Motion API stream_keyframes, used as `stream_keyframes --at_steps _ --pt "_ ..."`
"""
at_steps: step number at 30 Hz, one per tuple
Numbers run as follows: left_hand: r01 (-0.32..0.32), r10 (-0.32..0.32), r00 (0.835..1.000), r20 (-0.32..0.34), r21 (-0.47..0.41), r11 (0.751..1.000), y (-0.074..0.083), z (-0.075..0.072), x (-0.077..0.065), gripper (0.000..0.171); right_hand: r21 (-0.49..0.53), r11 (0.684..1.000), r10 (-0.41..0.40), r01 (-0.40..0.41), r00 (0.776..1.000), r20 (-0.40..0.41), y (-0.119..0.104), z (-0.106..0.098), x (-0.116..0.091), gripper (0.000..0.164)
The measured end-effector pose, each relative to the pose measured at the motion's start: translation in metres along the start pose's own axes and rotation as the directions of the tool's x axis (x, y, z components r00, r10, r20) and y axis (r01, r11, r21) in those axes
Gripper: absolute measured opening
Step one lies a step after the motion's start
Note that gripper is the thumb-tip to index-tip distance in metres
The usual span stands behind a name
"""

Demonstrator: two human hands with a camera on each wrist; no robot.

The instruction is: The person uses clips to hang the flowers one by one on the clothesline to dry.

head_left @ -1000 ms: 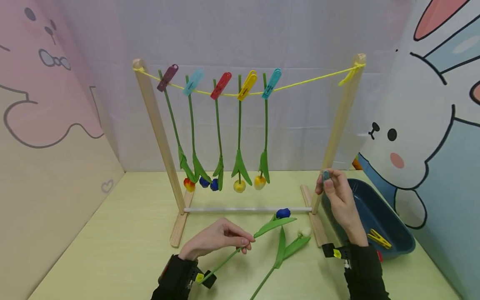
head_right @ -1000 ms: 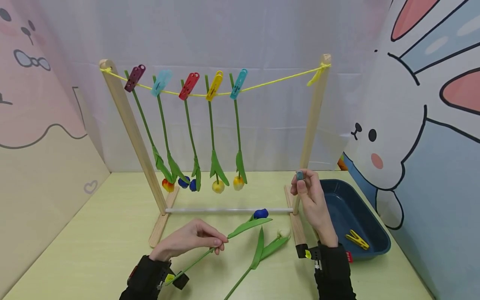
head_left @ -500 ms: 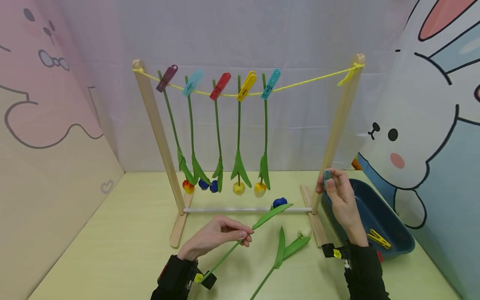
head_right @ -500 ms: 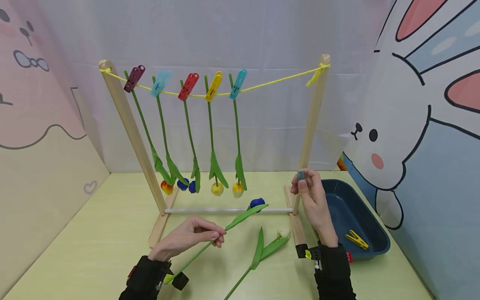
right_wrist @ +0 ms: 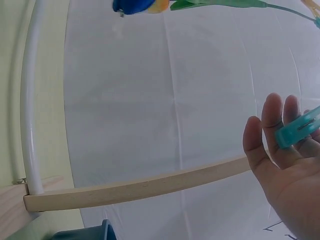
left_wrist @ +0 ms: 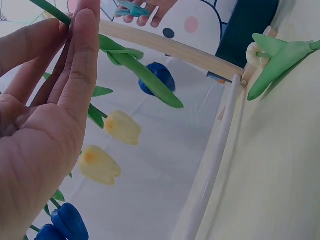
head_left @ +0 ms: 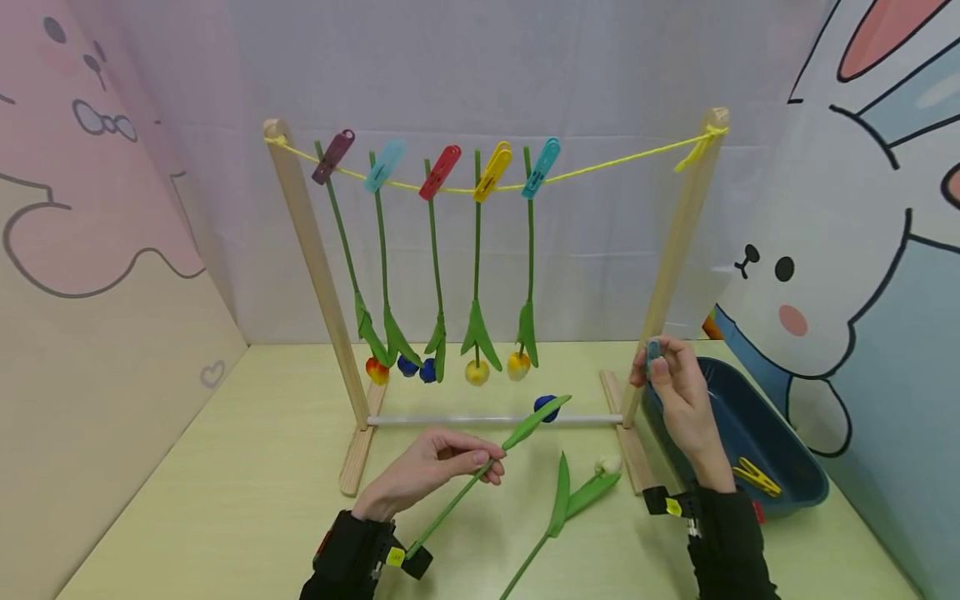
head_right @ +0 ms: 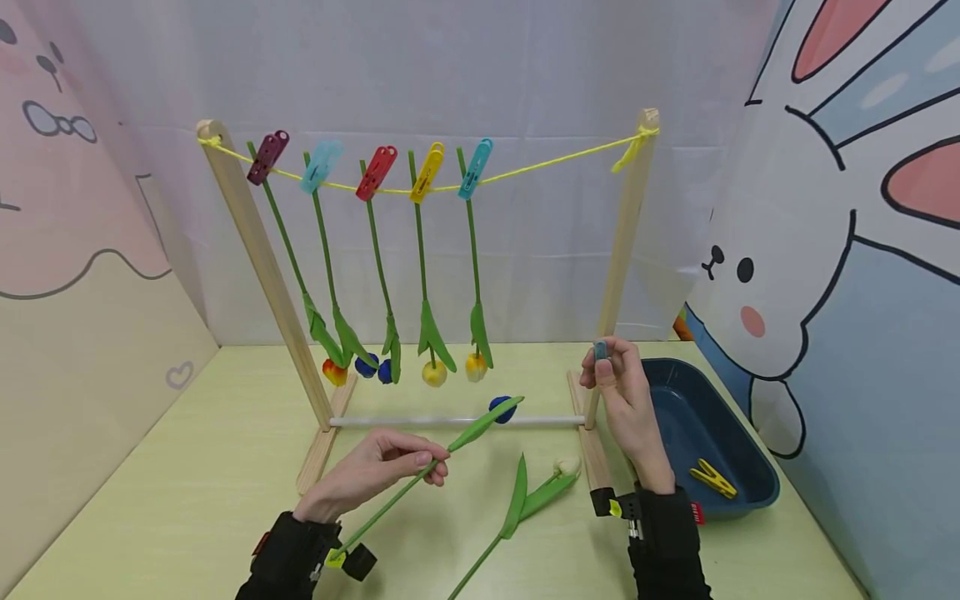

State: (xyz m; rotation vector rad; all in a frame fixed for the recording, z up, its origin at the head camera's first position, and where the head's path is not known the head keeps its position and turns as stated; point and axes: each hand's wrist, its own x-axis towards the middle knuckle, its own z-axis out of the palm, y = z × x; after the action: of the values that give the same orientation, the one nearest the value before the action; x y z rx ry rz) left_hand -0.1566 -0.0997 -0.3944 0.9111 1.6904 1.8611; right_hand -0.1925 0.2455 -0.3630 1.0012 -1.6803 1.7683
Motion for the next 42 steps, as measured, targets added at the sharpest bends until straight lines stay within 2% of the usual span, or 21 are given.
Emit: stream_keyframes --at_steps 7,12,14,19,25,31,36,39,42 --pt "-0.049 0.049 0.999 -0.021 -0.002 0.999 0.004 0.002 0.0 0.037 -0.01 1.0 0.005 -0.005 1.0 -0.006 0.0 -0.001 0.0 0.022" --pt "-0.038 0.037 0.994 -0.101 -0.006 0.999 0.005 0.004 -0.001 0.037 -0.04 0.999 -0.01 0.009 1.0 -0.024 0.0 0.0 0.001 0.022" --pt "-0.06 0.06 0.989 -0.133 -0.001 0.998 0.004 0.006 -0.001 0.036 -0.055 0.998 -0.026 0.024 0.999 -0.035 0.0 0.0 0.001 0.021" --pt "-0.159 0.171 0.966 -0.192 0.078 0.984 0.004 0.01 0.002 0.03 -0.106 0.994 -0.04 0.031 0.996 -0.083 0.001 0.0 0.002 0.019" --pt "-0.217 0.262 0.932 -0.251 0.193 0.957 0.005 0.015 0.006 0.023 -0.14 0.99 -0.034 0.014 0.989 -0.142 0.0 -0.001 0.002 0.023" --pt "-0.23 0.315 0.899 -0.304 0.285 0.931 0.002 0.019 0.008 0.02 -0.244 0.97 -0.054 0.012 0.984 -0.167 -0.004 0.001 0.004 0.032" --pt "-0.216 0.352 0.872 -0.342 0.378 0.901 0.002 0.021 0.01 0.018 -0.258 0.966 -0.035 -0.024 0.975 -0.219 -0.005 0.001 0.002 0.031" --pt "-0.203 0.356 0.866 -0.352 0.404 0.892 0.004 0.023 0.015 0.017 -0.305 0.95 -0.017 -0.069 0.963 -0.269 -0.007 0.001 0.002 0.031" --pt "-0.223 0.377 0.863 -0.335 0.419 0.881 0.007 0.024 0.021 0.017 -0.342 0.935 -0.01 -0.094 0.956 -0.292 -0.009 0.0 0.002 0.032"
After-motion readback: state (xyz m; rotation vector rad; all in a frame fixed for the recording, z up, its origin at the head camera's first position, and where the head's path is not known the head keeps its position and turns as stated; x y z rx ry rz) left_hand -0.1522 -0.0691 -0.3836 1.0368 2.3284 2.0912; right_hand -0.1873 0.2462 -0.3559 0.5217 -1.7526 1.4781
